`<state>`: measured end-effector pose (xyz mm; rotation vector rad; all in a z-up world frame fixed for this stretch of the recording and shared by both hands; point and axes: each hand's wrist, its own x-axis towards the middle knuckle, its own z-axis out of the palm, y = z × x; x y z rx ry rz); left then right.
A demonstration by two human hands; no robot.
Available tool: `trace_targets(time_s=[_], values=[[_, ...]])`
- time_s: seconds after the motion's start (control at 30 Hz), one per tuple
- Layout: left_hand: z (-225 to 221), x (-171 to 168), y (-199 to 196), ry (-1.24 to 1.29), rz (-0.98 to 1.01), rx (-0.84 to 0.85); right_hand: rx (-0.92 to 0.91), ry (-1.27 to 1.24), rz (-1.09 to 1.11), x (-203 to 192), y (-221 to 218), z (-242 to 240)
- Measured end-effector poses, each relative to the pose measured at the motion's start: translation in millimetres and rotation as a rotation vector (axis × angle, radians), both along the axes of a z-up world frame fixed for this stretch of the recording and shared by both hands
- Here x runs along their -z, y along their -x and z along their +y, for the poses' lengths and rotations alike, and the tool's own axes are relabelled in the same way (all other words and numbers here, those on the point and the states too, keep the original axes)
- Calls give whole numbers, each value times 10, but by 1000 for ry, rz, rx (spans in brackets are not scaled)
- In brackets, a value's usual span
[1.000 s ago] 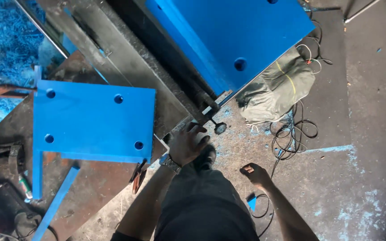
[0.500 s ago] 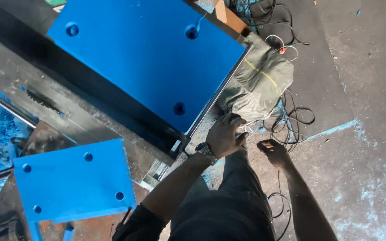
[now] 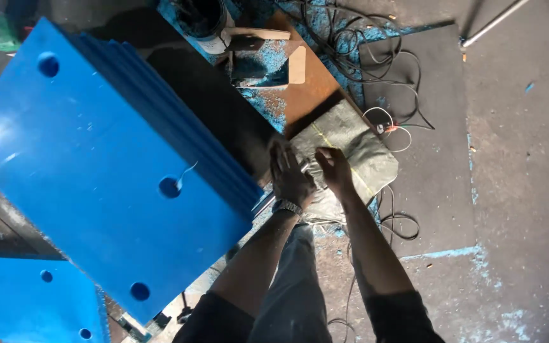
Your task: Organizing and stacking blue plastic plates on a workbench in a manufacturing environment.
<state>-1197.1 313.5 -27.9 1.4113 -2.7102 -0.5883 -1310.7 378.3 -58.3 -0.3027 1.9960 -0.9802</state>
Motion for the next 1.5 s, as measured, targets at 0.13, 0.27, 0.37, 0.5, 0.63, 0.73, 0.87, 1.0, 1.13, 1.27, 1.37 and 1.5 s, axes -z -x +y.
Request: trace_targets(time_s=[0.13, 0.27, 0.37, 0.5, 0.63, 0.73, 0.87, 1.0, 1.13, 1.27, 1.37, 1.5], values=[[-18, 87, 145, -139, -127, -93, -76, 70, -142, 203, 331, -783], [-52, 173, 4, 5, -181, 130, 127, 651, -499, 1962, 136, -1297], [-20, 61, 10, 0, -183, 75, -637, 462, 373, 2287, 117, -1463], [-134, -196, 88, -38, -209, 54, -188, 216, -392, 1518, 187, -1707], [-132, -220, 91, -101, -225, 24, -301, 430, -425, 2161, 99, -1584], [-166, -253, 127, -132, -230, 10, -176, 632, -524, 1926, 38, -1520], [-193, -294, 191, -186, -213, 10, -112, 431, -567, 1295, 128, -1555], [-31, 119, 38, -174, -217, -22, -167, 423, -650, 1515, 207, -1463], [58, 347, 11, -332, -116, -129, -120, 727, -668, 1796, 381, -1285], [477, 950, 117, -146, 143, -196, 18, 363, -401, 641, 617, -953], [866, 517, -104, -43, 363, 192, -50, 456, -156, 824, 866, -313], [1070, -666, -1193, -625, 362, 125, -143, 652, -226, -1229, -27, -123]])
